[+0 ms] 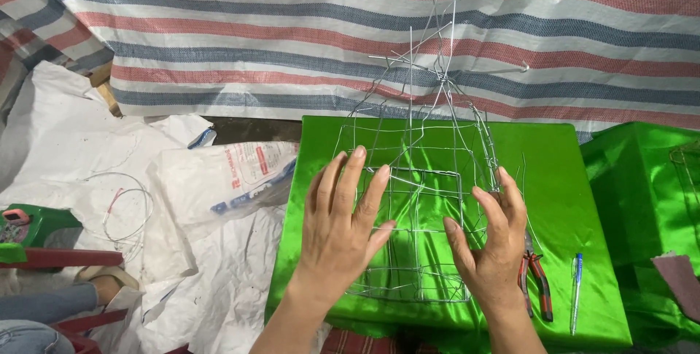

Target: Assembling a wire cage by manually bending and intertwining thin metal wires.

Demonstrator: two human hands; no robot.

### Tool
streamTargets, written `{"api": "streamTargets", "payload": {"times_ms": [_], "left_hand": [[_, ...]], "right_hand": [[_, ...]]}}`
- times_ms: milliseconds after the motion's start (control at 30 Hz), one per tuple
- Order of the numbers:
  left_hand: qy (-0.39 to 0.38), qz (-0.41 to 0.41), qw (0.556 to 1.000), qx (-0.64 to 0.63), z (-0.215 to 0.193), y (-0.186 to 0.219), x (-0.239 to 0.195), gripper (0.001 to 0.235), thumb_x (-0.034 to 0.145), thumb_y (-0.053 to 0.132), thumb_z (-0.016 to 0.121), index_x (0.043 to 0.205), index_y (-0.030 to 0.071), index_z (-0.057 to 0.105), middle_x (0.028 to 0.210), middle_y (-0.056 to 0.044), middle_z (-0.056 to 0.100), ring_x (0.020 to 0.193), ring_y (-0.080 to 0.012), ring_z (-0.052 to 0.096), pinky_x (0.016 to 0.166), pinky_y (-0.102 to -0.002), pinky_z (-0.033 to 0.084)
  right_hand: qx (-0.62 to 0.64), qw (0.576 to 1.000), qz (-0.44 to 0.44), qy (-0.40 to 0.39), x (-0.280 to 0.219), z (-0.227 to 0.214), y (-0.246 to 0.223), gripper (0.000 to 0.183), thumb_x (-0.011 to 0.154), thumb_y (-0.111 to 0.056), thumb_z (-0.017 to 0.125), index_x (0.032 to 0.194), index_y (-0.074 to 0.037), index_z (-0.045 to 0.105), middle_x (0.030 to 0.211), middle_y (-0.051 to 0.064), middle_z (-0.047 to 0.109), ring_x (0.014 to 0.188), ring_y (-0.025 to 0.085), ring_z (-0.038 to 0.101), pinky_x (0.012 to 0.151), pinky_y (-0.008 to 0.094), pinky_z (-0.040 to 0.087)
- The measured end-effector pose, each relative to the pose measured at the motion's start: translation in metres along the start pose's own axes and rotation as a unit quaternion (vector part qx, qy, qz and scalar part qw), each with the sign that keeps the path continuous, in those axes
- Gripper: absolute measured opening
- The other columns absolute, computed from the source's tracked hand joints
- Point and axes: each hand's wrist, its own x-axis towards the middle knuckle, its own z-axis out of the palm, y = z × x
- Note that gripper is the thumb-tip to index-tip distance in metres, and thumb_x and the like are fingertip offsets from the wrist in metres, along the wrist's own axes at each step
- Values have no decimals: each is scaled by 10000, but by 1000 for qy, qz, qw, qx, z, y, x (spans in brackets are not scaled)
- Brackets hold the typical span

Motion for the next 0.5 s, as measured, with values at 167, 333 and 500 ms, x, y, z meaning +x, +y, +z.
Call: {"api": "streamTargets", "payload": {"times_ms": [167,333,500], "left_hand": [[23,5,1000,2,-2,1,1,1142,729,519,1005,1541,110,314,1551,-163,420,1417,-350,445,1177,-492,447],[39,0,999,13,6,2,-6,1129,724,552,1012,1514,104,342,1525,-196,426,1405,-364,459,1173,-507,457],[21,1,999,30,9,1,-6,1227,746,586,1000,1612,283,185,1601,-214,194,1469,-383,388,1231,-551,440]], "right_hand": [[0,1000,11,-6,0,-1,-1,553,973,-202,687,1450,-75,437,1600,301,314,1467,445,425,1185,540,455],[9,1000,11,-3,2,-2,-1,525,981,-200,673,1439,-69,454,1605,294,316,1436,419,450,1159,533,470],[18,1000,10,-7,3,-2,-1,527,978,-180,678,1441,-75,448,1608,299,312,1463,442,433,1179,536,457]]}}
